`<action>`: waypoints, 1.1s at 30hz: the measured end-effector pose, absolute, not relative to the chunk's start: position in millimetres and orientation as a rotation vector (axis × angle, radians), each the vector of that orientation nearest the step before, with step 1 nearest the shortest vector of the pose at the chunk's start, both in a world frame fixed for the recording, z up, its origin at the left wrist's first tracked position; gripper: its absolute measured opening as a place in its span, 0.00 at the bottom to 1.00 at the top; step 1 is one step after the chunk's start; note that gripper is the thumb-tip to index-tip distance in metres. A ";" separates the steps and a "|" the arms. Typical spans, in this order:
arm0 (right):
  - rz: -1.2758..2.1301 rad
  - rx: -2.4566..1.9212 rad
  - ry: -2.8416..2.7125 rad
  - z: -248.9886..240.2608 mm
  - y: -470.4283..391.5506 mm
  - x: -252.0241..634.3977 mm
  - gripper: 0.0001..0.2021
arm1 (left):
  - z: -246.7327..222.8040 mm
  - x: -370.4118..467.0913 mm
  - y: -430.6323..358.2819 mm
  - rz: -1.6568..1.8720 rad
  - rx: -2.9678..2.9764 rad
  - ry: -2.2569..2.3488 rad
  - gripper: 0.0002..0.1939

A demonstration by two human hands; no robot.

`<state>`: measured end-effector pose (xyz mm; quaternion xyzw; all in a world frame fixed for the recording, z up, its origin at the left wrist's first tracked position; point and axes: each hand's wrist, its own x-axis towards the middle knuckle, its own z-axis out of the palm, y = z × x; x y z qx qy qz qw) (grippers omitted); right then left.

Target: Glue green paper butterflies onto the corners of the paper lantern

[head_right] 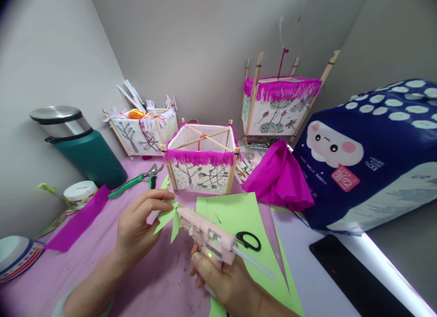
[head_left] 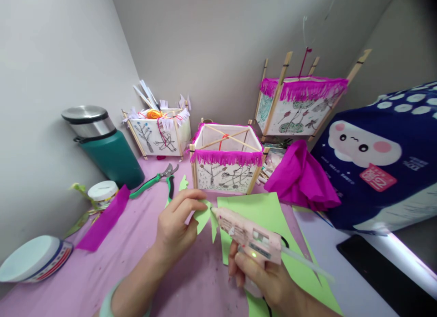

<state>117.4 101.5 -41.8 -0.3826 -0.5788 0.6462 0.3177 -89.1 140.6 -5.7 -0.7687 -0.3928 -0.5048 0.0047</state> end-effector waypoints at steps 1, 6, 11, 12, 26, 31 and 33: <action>1.697 -1.013 -1.531 -41.5 101.5 117.7 0.18 | -5.8 -89.1 140.6 -1.579 -2.409 -1.231 0.16; 1.672 -1.023 -1.569 -39.8 101.4 117.5 0.20 | -6.4 -89.0 141.5 -1.579 -2.405 -1.234 0.16; 1.670 -1.039 -1.578 -39.2 101.9 116.9 0.21 | -6.9 -88.6 142.1 -1.586 -2.387 -1.230 0.16; 1.666 -1.038 -1.587 -39.0 102.1 116.8 0.21 | -7.0 -88.6 142.3 -1.586 -2.380 -1.230 0.16; 1.632 -1.067 -1.586 -36.0 101.1 114.8 0.22 | -6.1 -89.0 141.7 -1.566 -2.399 -1.227 0.16; 1.632 -1.062 -1.617 -36.2 102.4 115.3 0.22 | -6.3 -89.2 141.3 -1.560 -2.400 -1.226 0.16; 1.635 -1.078 -1.631 -36.5 102.6 115.6 0.22 | -6.3 -89.4 141.2 -1.558 -2.398 -1.224 0.15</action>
